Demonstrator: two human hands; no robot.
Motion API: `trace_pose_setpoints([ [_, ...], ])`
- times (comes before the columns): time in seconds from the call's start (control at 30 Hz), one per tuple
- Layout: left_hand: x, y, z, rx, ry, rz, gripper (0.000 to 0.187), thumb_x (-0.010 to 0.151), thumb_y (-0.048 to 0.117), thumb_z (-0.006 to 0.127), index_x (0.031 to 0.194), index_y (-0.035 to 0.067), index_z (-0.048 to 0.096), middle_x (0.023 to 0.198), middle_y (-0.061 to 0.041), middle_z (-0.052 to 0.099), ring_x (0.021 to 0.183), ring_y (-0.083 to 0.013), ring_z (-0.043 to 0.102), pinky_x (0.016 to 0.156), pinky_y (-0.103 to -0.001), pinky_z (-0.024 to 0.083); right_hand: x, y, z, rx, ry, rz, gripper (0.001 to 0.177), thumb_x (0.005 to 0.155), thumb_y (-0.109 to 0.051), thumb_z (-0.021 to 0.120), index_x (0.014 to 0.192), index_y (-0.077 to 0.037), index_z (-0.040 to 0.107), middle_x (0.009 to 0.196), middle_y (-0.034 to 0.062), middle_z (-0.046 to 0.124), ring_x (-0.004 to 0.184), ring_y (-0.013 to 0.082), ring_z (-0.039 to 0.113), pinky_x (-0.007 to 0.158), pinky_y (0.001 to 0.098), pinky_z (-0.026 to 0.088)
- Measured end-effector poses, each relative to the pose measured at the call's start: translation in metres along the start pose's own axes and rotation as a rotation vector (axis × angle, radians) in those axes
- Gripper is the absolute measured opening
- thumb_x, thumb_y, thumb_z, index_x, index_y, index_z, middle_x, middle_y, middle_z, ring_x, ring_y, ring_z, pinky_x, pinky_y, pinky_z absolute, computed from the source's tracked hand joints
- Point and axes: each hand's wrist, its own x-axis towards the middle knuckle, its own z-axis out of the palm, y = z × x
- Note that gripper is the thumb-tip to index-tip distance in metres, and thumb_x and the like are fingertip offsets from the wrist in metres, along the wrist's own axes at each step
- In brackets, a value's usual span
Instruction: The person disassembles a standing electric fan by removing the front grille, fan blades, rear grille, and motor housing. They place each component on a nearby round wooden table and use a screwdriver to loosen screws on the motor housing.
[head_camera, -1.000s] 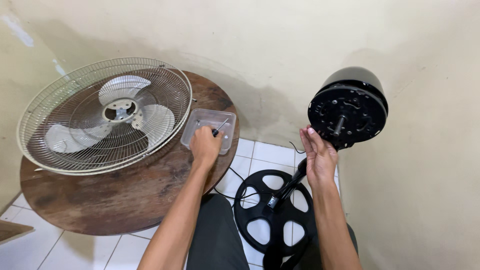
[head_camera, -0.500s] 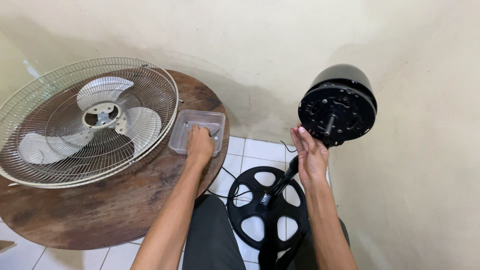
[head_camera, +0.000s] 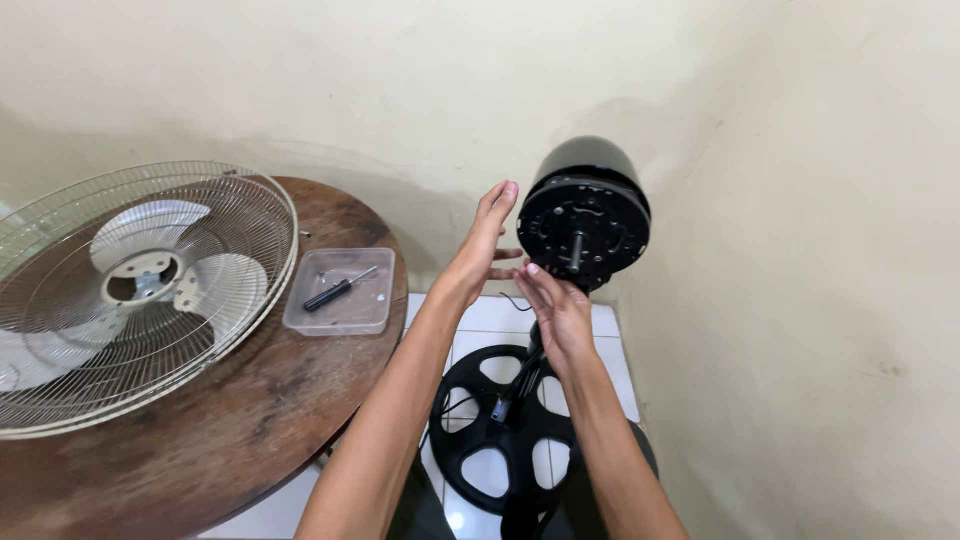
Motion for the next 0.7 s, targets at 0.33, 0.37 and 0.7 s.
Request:
trace_pose_setpoints([
  [0.33, 0.022, -0.015, 0.021, -0.5, -0.205, -0.042, 0.14, 0.069, 0.077, 0.073, 0.163, 0.002, 0.0, 0.153, -0.033, 0.026, 0.134, -0.0417, 0.047, 0.103, -0.057, 0.049, -0.006, -0.033, -0.02, -0.064, -0.193, 0.173, 0.025, 0.091, -0.007, 0.072, 0.107, 0.012, 0.07, 0.109, 0.0196, 0.072, 0.111, 0.0286, 0.071, 0.107, 0.0386, 0.05],
  [0.37, 0.022, -0.014, 0.021, -0.515, -0.218, -0.059, 0.14, 0.067, 0.074, 0.075, 0.161, 0.002, 0.001, 0.153, -0.032, 0.03, 0.134, -0.0409, 0.048, 0.105, -0.058, 0.048, -0.007, -0.036, -0.017, -0.087, -0.19, 0.19, 0.025, 0.09, -0.008, 0.072, 0.107, 0.011, 0.07, 0.11, 0.0204, 0.072, 0.113, 0.0296, 0.071, 0.107, 0.0383, 0.049],
  [0.7, 0.024, -0.012, 0.023, -0.49, -0.243, -0.109, 0.135, 0.061, 0.076, 0.072, 0.151, -0.01, 0.021, 0.143, -0.027, 0.051, 0.129, -0.0374, 0.055, 0.103, -0.065, 0.042, -0.033, -0.082, -0.037, -0.442, -0.269, 0.355, 0.036, 0.09, -0.009, 0.064, 0.125, 0.0, 0.06, 0.115, 0.0141, 0.075, 0.105, 0.0227, 0.072, 0.099, 0.0375, 0.056],
])
